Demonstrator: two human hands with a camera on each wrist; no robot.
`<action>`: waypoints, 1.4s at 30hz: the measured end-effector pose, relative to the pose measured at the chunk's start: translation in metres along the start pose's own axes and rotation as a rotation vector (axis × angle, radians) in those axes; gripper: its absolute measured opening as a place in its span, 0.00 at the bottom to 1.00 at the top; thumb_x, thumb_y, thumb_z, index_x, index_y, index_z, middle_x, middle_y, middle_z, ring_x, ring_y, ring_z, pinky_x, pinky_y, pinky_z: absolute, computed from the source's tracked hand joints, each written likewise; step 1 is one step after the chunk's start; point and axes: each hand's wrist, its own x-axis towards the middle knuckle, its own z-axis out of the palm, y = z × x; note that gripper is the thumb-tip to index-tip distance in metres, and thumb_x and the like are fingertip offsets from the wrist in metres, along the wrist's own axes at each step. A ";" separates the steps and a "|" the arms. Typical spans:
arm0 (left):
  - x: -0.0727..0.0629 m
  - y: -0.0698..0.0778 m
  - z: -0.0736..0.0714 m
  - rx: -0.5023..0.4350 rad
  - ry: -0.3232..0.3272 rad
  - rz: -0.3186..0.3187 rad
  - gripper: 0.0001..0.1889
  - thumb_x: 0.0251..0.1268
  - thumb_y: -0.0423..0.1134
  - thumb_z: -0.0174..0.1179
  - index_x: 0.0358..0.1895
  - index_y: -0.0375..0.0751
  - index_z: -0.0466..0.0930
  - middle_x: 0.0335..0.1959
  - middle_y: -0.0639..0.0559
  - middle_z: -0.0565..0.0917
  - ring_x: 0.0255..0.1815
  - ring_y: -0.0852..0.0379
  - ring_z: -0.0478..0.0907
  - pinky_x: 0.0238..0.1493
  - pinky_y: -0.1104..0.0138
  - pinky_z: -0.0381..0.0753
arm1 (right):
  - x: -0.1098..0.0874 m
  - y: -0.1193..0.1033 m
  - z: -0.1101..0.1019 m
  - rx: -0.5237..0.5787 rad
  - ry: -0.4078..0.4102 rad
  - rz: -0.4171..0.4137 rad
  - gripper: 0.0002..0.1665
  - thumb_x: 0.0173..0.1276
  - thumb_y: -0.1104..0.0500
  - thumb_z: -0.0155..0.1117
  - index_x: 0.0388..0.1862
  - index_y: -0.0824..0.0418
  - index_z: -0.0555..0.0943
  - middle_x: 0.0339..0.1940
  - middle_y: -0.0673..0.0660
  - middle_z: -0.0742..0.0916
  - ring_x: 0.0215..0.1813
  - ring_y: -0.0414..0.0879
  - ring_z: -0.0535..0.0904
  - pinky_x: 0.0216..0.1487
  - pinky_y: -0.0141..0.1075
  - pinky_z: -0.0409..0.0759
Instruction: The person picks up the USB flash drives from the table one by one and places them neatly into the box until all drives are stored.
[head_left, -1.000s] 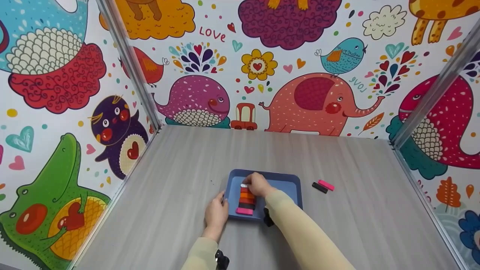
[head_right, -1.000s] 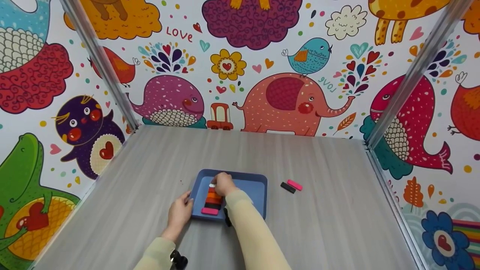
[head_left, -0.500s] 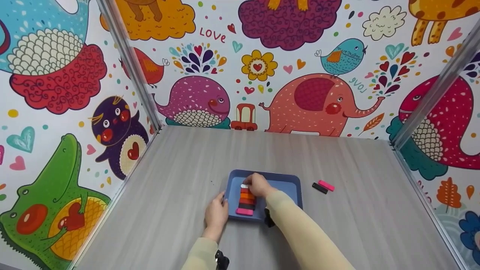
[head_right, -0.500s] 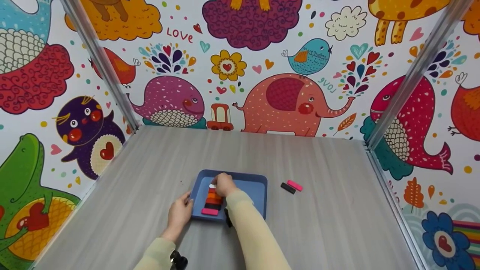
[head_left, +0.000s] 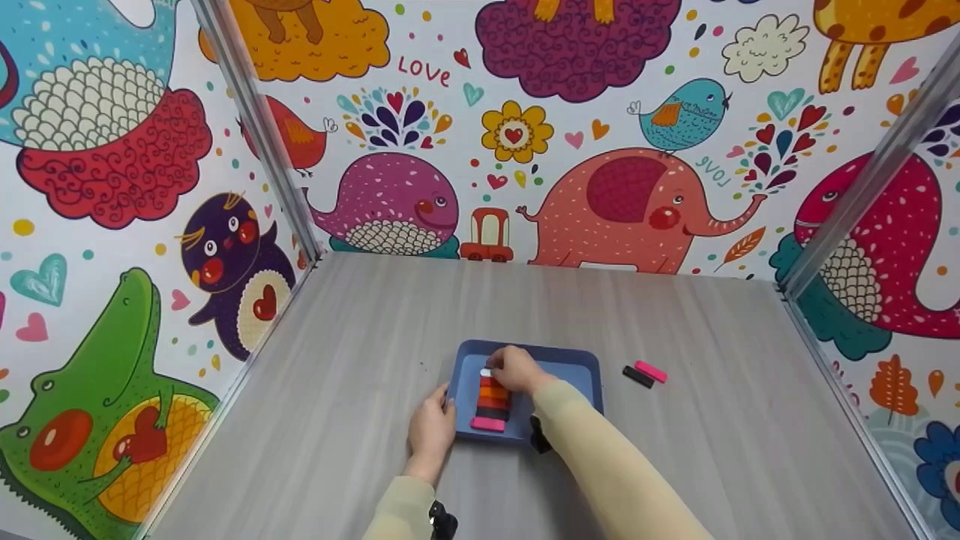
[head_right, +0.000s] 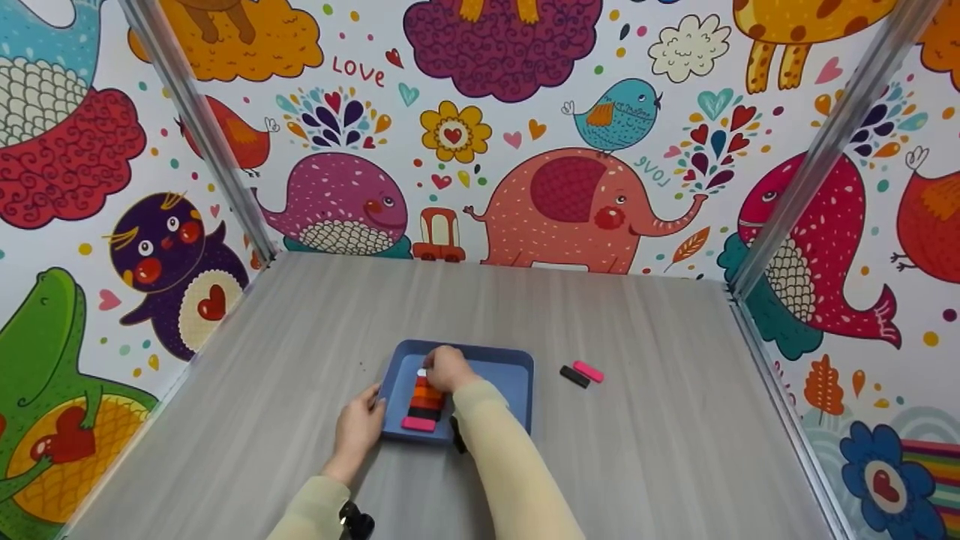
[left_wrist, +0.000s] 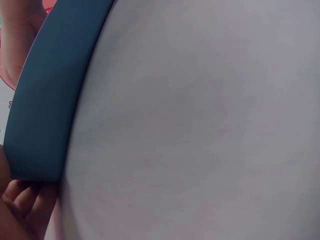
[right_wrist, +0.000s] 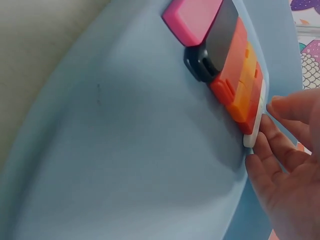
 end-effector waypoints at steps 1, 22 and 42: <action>0.000 0.000 0.000 0.000 -0.001 -0.003 0.20 0.71 0.34 0.61 0.64 0.37 0.82 0.59 0.38 0.86 0.57 0.41 0.86 0.56 0.47 0.84 | -0.001 0.000 -0.001 -0.002 -0.001 -0.004 0.15 0.73 0.65 0.61 0.55 0.67 0.86 0.52 0.64 0.89 0.45 0.50 0.83 0.59 0.48 0.85; 0.000 0.000 0.000 -0.013 -0.005 -0.012 0.20 0.71 0.34 0.60 0.65 0.38 0.81 0.61 0.39 0.85 0.59 0.41 0.85 0.58 0.47 0.83 | -0.007 0.002 -0.014 -0.056 -0.047 -0.007 0.18 0.74 0.59 0.65 0.58 0.65 0.85 0.51 0.62 0.89 0.45 0.49 0.81 0.60 0.47 0.84; -0.001 -0.001 -0.001 -0.020 0.003 0.013 0.20 0.70 0.34 0.61 0.64 0.37 0.82 0.59 0.38 0.86 0.58 0.40 0.85 0.57 0.47 0.83 | -0.028 0.001 -0.042 -0.169 -0.083 0.038 0.23 0.72 0.56 0.68 0.62 0.65 0.83 0.59 0.64 0.87 0.57 0.56 0.84 0.66 0.52 0.80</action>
